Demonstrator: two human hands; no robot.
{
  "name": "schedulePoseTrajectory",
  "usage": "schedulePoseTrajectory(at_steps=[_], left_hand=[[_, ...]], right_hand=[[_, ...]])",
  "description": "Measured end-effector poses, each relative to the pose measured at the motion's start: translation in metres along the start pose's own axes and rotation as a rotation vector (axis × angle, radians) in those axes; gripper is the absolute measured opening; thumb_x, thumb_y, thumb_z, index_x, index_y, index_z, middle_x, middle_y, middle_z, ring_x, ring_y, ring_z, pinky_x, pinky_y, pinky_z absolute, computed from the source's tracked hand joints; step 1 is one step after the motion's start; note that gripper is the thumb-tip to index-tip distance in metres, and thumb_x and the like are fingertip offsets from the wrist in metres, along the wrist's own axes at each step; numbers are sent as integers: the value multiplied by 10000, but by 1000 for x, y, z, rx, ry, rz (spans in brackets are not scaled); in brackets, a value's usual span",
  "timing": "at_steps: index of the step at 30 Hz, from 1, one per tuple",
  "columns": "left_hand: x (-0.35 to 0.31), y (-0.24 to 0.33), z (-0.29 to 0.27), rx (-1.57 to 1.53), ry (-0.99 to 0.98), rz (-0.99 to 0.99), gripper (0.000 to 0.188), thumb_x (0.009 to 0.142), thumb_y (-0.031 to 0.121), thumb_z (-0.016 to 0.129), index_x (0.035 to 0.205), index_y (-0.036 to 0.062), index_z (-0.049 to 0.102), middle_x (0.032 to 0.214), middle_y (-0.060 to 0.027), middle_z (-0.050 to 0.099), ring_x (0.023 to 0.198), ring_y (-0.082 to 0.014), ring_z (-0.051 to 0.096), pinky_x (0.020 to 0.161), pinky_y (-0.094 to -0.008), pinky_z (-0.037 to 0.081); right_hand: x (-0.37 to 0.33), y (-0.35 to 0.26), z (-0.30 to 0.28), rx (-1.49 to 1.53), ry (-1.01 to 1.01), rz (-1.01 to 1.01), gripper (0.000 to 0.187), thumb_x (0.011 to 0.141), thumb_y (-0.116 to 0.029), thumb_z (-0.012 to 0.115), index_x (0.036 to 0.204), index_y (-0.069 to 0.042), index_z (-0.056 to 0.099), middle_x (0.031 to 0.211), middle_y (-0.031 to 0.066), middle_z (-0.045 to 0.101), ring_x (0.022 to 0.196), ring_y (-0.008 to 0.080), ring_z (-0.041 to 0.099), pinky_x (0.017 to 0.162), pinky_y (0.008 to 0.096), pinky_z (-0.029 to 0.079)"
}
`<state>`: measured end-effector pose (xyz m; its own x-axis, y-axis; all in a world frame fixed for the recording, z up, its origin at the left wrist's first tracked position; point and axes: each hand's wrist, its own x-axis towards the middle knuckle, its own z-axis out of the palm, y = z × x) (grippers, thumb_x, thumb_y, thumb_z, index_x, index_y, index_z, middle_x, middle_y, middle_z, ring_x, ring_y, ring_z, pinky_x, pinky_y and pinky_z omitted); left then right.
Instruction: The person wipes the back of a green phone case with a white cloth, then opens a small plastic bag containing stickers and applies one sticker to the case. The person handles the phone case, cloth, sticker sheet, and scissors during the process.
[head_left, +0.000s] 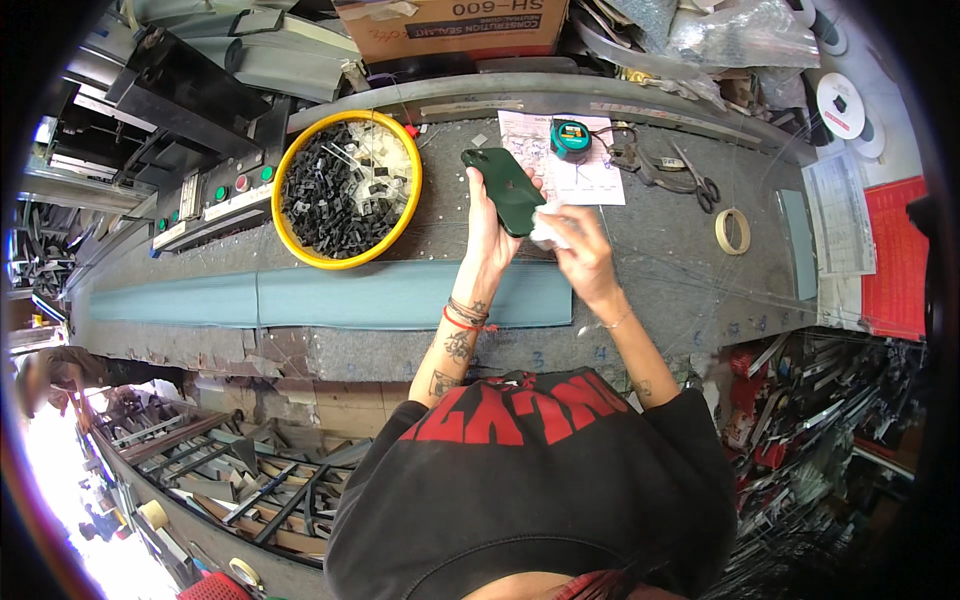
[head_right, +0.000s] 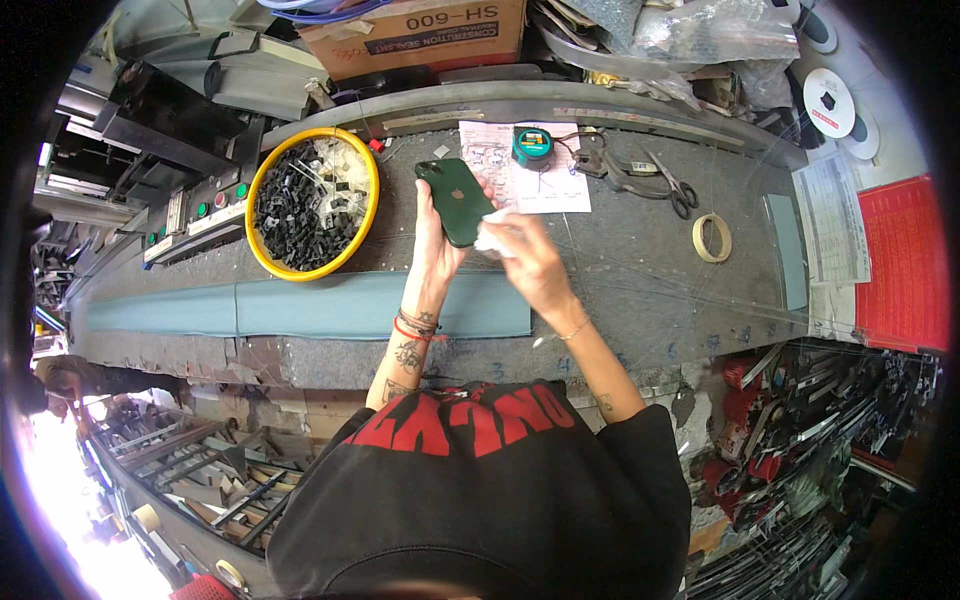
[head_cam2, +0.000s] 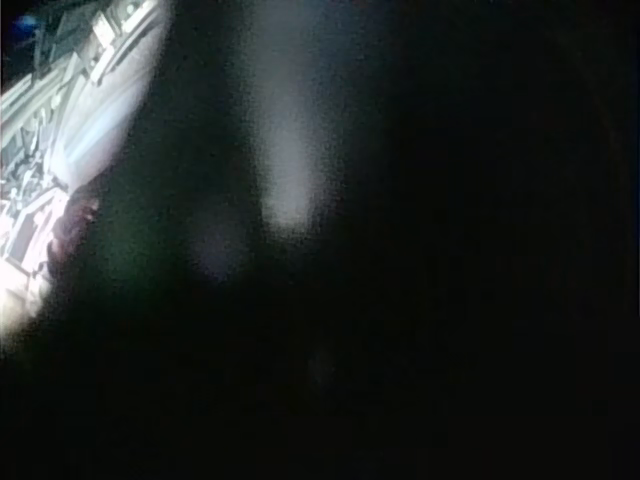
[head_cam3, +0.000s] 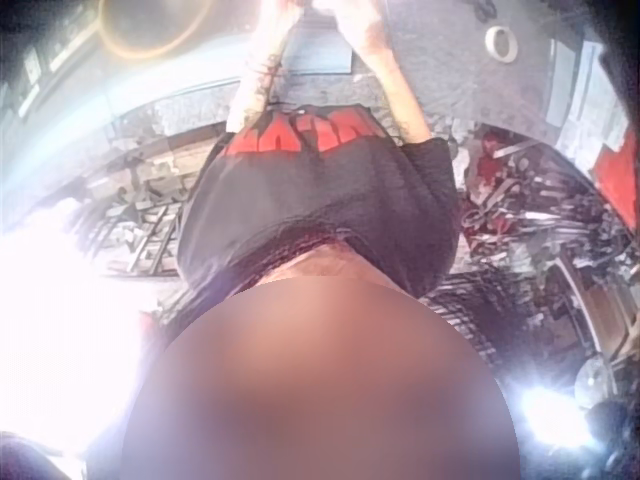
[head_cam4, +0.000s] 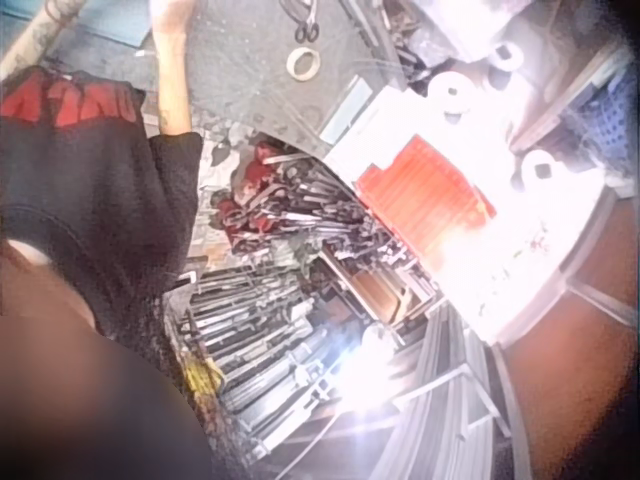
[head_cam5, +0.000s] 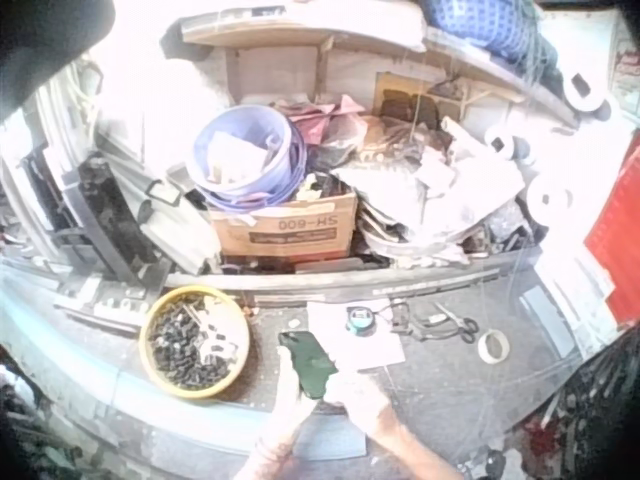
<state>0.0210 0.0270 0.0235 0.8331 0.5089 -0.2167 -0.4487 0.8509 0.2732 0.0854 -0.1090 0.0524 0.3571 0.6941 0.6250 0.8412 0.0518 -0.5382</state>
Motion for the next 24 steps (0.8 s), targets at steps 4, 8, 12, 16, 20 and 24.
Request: schedulePoseTrajectory(at_steps=[4, 8, 12, 16, 20, 24], left_hand=[[-3, 5, 2, 39, -18, 31, 704, 906, 620, 322, 1244, 9, 411, 1122, -163, 535, 1011, -277, 565, 889, -426, 501], [-6, 8, 5, 36, 32, 15, 711, 915, 616, 292, 1262, 3, 391, 1137, -193, 526, 1020, -301, 560, 885, -426, 504], [-5, 23, 2, -161, 116, -32, 772, 925, 612, 223, 1298, -56, 329, 1234, -250, 455, 1094, -365, 501, 967, -502, 428], [-3, 27, -4, -220, 115, -65, 767, 909, 637, 234, 1204, -56, 381, 1138, -231, 494, 1075, -370, 509, 978, -518, 411], [-1, 21, -10, -300, 124, -114, 773, 920, 621, 198, 1209, -74, 374, 1149, -268, 484, 1081, -399, 502, 981, -524, 407], [0, 20, -12, -321, 12, -113, 815, 930, 605, 141, 1218, -123, 370, 1173, -315, 475, 1111, -420, 485, 996, -537, 390]], right_hand=[[2, -3, 2, 99, 40, 90, 473, 639, 115, 658, 1072, -74, 660, 962, 100, 562, 848, 239, 603, 708, 324, 501], [4, -6, 8, 119, -96, 26, 339, 695, 64, 672, 1020, -29, 645, 955, 105, 558, 876, 260, 586, 741, 330, 485], [12, 9, -8, 19, 62, 283, 173, 789, -13, 651, 951, 32, 610, 865, 120, 574, 786, 249, 597, 718, 314, 472], [10, 7, -12, 114, 187, 358, 193, 830, -53, 632, 1008, 15, 595, 879, 120, 614, 789, 223, 611, 704, 317, 481], [3, -11, 2, 238, 200, 360, 244, 840, -80, 640, 1060, -4, 566, 903, 114, 635, 800, 189, 622, 702, 305, 492], [9, -18, 7, 316, 192, 402, 238, 830, -46, 638, 1046, 1, 552, 924, 125, 636, 828, 200, 629, 719, 311, 496]])
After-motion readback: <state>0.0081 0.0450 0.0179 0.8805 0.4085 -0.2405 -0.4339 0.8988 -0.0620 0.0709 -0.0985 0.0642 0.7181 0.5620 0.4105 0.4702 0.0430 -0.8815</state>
